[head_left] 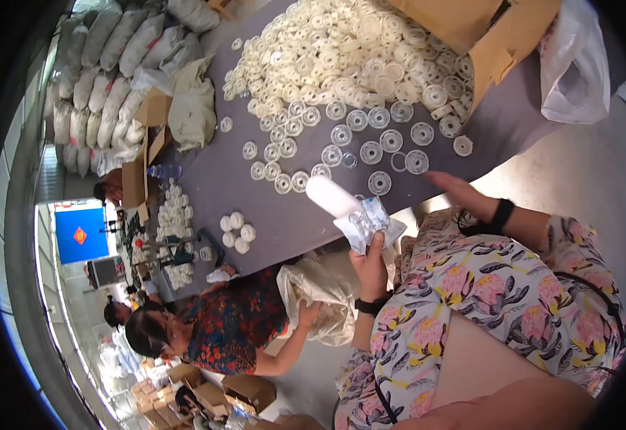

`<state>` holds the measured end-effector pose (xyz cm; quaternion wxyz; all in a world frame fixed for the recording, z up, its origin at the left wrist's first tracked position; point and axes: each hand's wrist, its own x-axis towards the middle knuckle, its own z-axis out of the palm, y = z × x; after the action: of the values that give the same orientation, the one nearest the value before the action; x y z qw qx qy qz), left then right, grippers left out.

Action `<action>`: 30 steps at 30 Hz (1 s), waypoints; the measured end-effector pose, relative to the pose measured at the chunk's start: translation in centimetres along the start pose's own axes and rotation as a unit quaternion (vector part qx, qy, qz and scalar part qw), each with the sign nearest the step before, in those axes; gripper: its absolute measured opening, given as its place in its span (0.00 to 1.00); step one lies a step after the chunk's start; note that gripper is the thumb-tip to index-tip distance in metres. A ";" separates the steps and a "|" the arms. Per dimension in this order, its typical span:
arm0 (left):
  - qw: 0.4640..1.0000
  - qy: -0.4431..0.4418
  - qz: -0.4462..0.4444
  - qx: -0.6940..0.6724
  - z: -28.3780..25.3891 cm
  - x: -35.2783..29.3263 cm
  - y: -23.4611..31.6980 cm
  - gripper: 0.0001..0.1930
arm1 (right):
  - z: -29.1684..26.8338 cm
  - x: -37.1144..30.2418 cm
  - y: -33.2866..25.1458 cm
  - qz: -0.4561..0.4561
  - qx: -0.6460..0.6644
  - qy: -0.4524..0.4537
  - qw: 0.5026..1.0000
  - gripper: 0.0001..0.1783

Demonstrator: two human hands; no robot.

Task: Sorting and organizing small white plastic components on a table in a manufacturing environment.

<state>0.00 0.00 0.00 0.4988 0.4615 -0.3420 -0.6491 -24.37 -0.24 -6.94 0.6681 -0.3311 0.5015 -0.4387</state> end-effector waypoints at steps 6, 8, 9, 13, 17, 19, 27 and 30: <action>0.994 -0.006 0.000 0.109 2.7 -0.9 0.1 0.16 | 5.0 -0.6 -5.4 -0.112 -0.098 -0.167 0.975 0.23; 0.988 0.011 0.043 0.150 2.9 -1.0 -0.4 0.09 | 6.2 -1.3 -5.4 -0.054 -0.058 -0.228 0.970 0.24; 0.989 0.012 0.040 0.144 2.6 -1.3 -0.9 0.09 | 6.7 -2.1 -5.3 -0.023 -0.035 -0.254 0.966 0.24; 0.960 -0.011 0.157 0.231 1.9 -0.9 -3.1 0.04 | 7.1 -2.0 -4.1 -0.040 -0.064 -0.191 0.979 0.18; 0.959 -0.015 0.145 0.242 0.7 -1.1 -2.6 0.05 | 8.7 -2.0 -2.2 -0.041 -0.010 -0.120 0.992 0.14; 0.946 -0.120 0.140 0.265 0.2 -1.1 -2.4 0.07 | 8.3 -2.1 -4.1 -0.052 -0.116 -0.127 0.984 0.13; 0.941 0.336 -0.022 0.036 -10.6 -7.7 -9.7 0.13 | 9.9 -1.6 -10.4 -0.339 -0.304 -0.231 0.860 0.06; 0.863 0.480 -0.115 0.105 -20.1 -11.5 -14.3 0.11 | 13.0 -1.6 -11.9 -0.278 -0.290 -0.365 0.840 0.06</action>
<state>15.00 15.20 -16.80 0.4720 0.8017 -0.0705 -0.3600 -15.12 -3.42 7.75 0.5264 -0.7713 0.2126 -0.2878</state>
